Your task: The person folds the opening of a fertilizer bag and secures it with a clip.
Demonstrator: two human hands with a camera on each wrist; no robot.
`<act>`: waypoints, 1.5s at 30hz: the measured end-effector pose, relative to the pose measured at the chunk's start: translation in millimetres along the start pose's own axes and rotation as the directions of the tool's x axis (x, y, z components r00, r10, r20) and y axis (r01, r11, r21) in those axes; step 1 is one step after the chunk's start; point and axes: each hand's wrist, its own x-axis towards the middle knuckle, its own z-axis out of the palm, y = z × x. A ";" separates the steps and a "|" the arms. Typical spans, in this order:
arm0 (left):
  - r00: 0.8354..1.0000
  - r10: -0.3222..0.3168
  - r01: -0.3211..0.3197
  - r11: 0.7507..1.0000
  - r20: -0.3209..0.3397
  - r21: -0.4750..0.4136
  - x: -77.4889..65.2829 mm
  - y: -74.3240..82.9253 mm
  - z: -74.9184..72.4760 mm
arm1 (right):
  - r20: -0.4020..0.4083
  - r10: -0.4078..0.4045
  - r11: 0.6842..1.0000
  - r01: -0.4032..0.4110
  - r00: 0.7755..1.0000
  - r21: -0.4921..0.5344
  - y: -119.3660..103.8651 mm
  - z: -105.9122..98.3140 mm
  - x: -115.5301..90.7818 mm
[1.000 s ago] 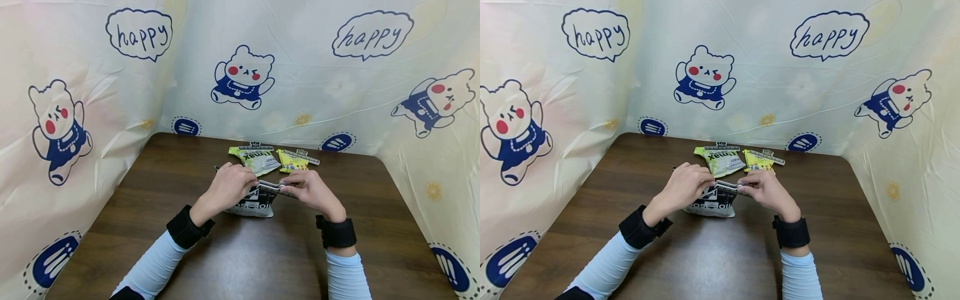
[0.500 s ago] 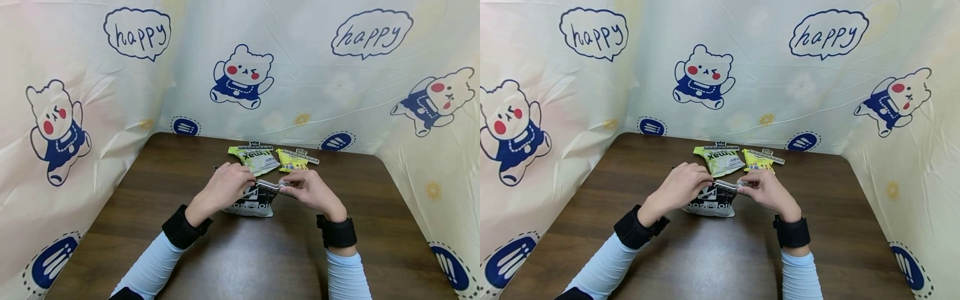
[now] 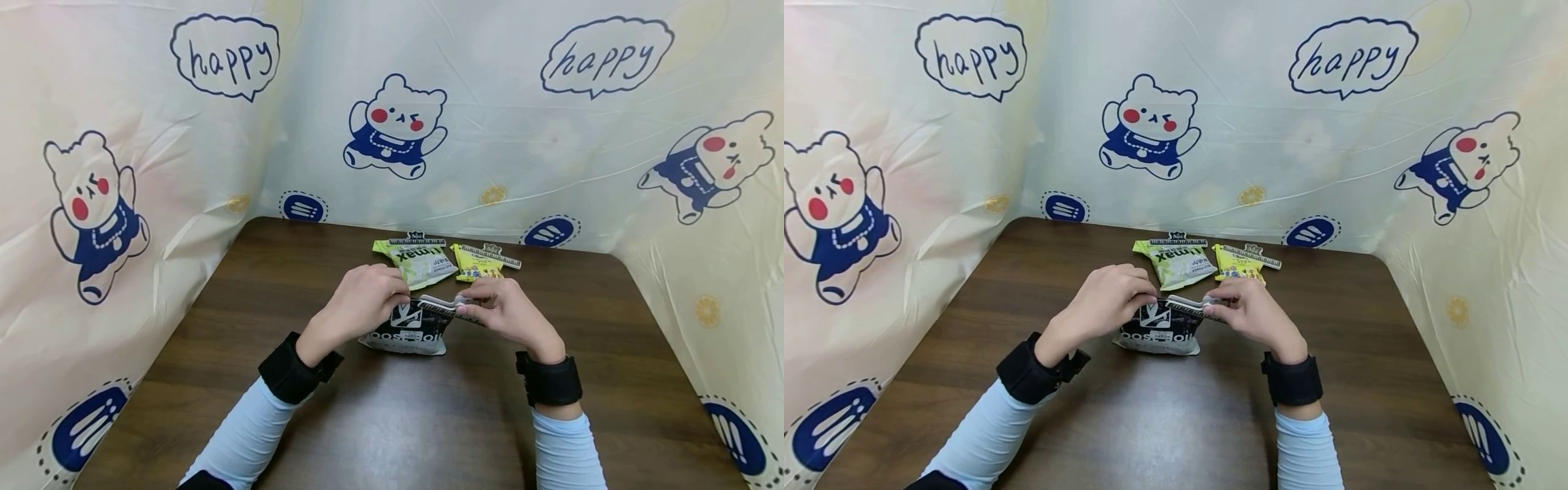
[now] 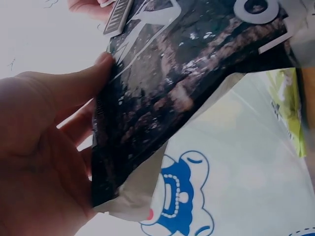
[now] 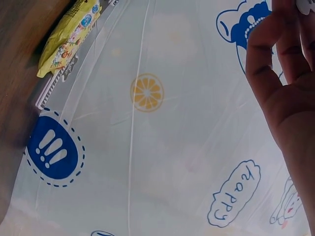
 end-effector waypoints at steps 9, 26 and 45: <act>0.999 0.036 -0.037 0.999 -0.026 -0.006 1.3 1.7 6.4 | -0.013 -0.049 0.999 0.049 0.999 -0.007 -2.5 3.8 3.3; 0.999 -0.026 0.025 0.999 0.020 0.047 -3.3 -7.0 -9.2 | -0.005 0.001 0.999 -0.001 1.000 -0.045 -3.0 7.3 5.4; 1.000 0.015 -0.015 0.999 0.005 0.028 -2.2 -7.7 -7.8 | -0.061 -0.128 0.990 0.125 0.990 -0.059 -1.8 17.1 10.4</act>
